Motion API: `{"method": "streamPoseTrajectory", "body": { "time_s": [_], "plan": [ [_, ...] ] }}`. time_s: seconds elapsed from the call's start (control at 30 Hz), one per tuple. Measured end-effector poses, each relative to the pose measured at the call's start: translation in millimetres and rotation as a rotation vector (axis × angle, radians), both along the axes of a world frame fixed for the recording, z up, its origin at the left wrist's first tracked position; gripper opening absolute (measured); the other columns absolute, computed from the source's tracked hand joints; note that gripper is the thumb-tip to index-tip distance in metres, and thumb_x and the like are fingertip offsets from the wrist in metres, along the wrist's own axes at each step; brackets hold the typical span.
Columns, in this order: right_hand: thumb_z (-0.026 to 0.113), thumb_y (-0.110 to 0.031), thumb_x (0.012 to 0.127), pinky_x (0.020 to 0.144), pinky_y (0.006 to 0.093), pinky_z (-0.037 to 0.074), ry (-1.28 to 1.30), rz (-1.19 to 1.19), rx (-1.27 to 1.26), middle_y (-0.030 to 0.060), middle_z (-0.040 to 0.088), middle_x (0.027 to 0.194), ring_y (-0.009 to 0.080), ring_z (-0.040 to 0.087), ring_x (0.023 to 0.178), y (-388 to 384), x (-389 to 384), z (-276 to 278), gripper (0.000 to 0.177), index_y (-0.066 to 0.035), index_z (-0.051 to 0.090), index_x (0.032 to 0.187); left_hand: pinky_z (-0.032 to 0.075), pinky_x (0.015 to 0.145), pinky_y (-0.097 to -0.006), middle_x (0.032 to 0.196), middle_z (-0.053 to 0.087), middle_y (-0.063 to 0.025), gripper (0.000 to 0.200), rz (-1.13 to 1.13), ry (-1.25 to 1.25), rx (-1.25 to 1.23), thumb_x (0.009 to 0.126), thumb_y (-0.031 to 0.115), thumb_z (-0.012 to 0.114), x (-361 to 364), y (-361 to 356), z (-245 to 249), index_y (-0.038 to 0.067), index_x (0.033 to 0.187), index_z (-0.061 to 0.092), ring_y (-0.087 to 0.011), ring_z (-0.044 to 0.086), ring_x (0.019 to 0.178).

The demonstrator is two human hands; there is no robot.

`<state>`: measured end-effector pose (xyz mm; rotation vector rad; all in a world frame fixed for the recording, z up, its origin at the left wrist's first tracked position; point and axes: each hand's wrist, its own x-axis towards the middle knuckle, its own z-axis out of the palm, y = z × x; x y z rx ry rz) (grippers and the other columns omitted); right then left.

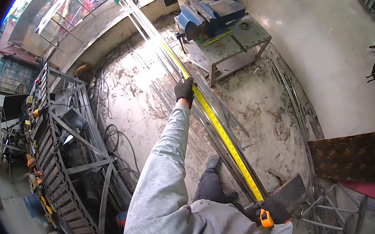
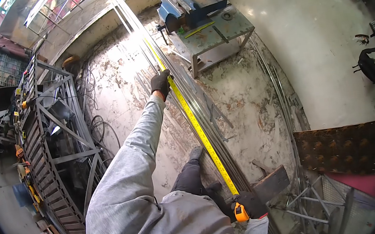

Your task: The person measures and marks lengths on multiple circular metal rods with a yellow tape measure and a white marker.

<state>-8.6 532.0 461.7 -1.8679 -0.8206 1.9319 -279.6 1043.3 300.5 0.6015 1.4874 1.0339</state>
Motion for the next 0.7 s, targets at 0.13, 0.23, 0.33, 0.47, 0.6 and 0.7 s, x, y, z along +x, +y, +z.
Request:
{"method": "streamPoseTrajectory", "body": {
  "time_s": [0.13, 0.23, 0.33, 0.47, 0.6, 0.7],
  "plan": [
    [0.059, -0.022, 0.099, 0.059, 0.0306, 0.057, 0.522, -0.433, -0.412, 0.0096, 0.071, 0.082, 0.0173, 0.068, 0.065, 1, 9, 8, 0.025, 0.002, 0.067, 0.105, 0.054, 0.064, -0.0404, 0.074, 0.071, -0.0156, 0.024, -0.017, 0.297, 0.060, 0.082, 0.021, 0.068, 16, -8, 9, -0.002, 0.089, 0.072, -0.0271, 0.071, 0.067],
    [0.059, -0.024, 0.099, 0.060, 0.0310, 0.058, 0.609, -0.469, -0.397, 0.0094, 0.071, 0.082, 0.0173, 0.069, 0.065, -5, 9, 3, 0.028, 0.002, 0.067, 0.106, 0.056, 0.071, -0.0437, 0.084, 0.073, -0.0221, 0.028, -0.129, 0.626, -0.036, 0.082, 0.021, 0.065, 18, -9, 36, -0.003, 0.094, 0.074, -0.0348, 0.074, 0.079],
    [0.059, -0.024, 0.099, 0.060, 0.0311, 0.058, 0.581, -0.408, -0.380, 0.0095, 0.071, 0.082, 0.0173, 0.069, 0.065, -6, 16, 0, 0.028, 0.002, 0.067, 0.106, 0.056, 0.077, -0.0468, 0.094, 0.072, -0.0266, 0.028, -0.215, 0.921, -0.010, 0.082, 0.020, 0.062, 16, -5, 38, -0.001, 0.097, 0.075, -0.0408, 0.072, 0.093],
    [0.058, -0.024, 0.099, 0.060, 0.0314, 0.058, 0.525, -0.311, -0.356, 0.0098, 0.072, 0.083, 0.0174, 0.069, 0.065, -4, 27, -3, 0.028, 0.002, 0.067, 0.107, 0.055, 0.083, -0.0467, 0.100, 0.070, -0.0296, 0.031, -0.310, 0.888, -0.058, 0.082, 0.020, 0.060, 14, -16, 45, -0.003, 0.097, 0.074, -0.0425, 0.070, 0.099],
    [0.058, -0.024, 0.100, 0.060, 0.0316, 0.058, 0.469, -0.215, -0.306, 0.0101, 0.072, 0.083, 0.0174, 0.069, 0.065, -3, 33, -4, 0.028, 0.001, 0.066, 0.107, 0.056, 0.079, -0.0452, 0.096, 0.072, -0.0282, 0.030, -0.310, 0.879, -0.032, 0.082, 0.019, 0.062, 19, -28, 27, -0.004, 0.096, 0.074, -0.0414, 0.071, 0.096],
    [0.057, -0.021, 0.100, 0.064, 0.0276, 0.056, 0.377, -0.207, -0.183, 0.0079, 0.071, 0.083, 0.0133, 0.067, 0.067, -7, 32, -18, 0.026, 0.002, 0.068, 0.101, 0.055, 0.075, -0.0453, 0.091, 0.072, -0.0260, 0.030, -0.271, 0.814, -0.019, 0.082, 0.020, 0.063, 27, -41, 11, -0.005, 0.097, 0.073, -0.0389, 0.073, 0.091]
  ]
}}
